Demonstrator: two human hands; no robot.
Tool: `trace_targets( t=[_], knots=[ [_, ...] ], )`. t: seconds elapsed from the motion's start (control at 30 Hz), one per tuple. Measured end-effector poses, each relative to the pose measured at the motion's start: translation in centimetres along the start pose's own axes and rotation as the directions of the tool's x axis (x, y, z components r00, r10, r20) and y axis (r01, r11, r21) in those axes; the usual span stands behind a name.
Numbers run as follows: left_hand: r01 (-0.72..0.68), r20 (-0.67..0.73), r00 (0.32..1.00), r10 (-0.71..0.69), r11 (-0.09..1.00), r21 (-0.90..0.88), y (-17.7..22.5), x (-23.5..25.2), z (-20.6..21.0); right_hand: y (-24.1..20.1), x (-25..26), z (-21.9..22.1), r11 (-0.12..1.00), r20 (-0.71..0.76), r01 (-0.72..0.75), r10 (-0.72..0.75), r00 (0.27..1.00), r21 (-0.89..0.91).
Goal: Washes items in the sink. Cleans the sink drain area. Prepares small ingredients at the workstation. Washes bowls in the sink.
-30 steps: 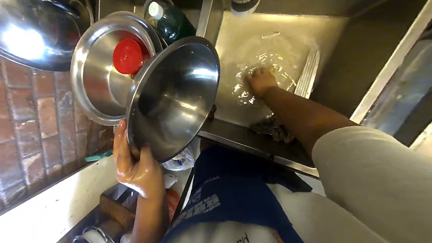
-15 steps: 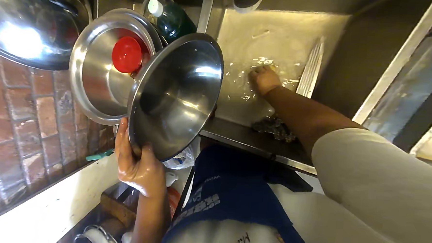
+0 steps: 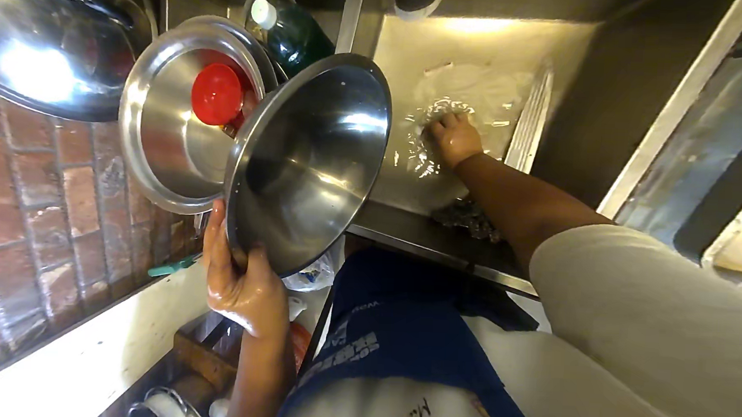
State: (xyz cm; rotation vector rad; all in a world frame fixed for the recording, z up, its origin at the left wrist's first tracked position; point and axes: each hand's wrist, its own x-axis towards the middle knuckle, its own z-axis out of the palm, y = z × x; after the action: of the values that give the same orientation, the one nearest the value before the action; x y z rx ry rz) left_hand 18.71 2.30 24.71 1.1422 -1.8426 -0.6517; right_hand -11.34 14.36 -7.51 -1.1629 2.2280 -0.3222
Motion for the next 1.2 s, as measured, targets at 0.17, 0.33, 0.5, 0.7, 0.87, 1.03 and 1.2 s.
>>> trace_targets(
  t=[0.17, 0.33, 0.5, 0.7, 0.87, 1.03, 1.2],
  knots=[
    [0.0, 0.007, 1.0, 0.0, 1.0, 0.016, -0.1, -0.5, -0.2, -0.7, -0.3, -0.2, 0.998, -0.007, -0.055, 0.055, 0.998, -0.003],
    [0.023, 0.01, 1.0, -0.023, 1.0, 0.003, -0.3, -1.0, -0.3, -0.5, -0.1, 0.1, 0.999, -0.009, -0.051, 0.051, 0.999, -0.019],
    [0.046, 0.002, 0.999, -0.046, 0.999, 0.009, -0.2, -1.3, -0.4, -0.8, 0.4, 0.2, 0.998, 0.026, -0.053, 0.054, 0.998, -0.032],
    [0.046, -0.004, 0.999, -0.046, 0.999, 0.003, 0.0, -1.3, -0.7, -1.1, 0.5, -0.2, 0.997, 0.052, -0.062, 0.064, 0.997, -0.039],
    [0.035, -0.013, 0.999, -0.035, 0.999, 0.004, -0.2, -1.2, -0.6, -1.1, 0.6, -0.6, 0.997, 0.055, -0.069, 0.07, 0.996, -0.033],
    [0.039, -0.009, 0.999, -0.039, 0.999, 0.024, -0.3, -1.1, -0.3, -1.2, 1.6, -1.0, 0.995, 0.081, -0.065, 0.072, 0.994, -0.076],
    [0.038, -0.003, 0.999, -0.038, 0.999, 0.01, -0.4, -0.8, 0.1, -1.5, 1.3, -1.6, 0.985, 0.035, -0.043, 0.05, 0.998, -0.166]
  ],
)
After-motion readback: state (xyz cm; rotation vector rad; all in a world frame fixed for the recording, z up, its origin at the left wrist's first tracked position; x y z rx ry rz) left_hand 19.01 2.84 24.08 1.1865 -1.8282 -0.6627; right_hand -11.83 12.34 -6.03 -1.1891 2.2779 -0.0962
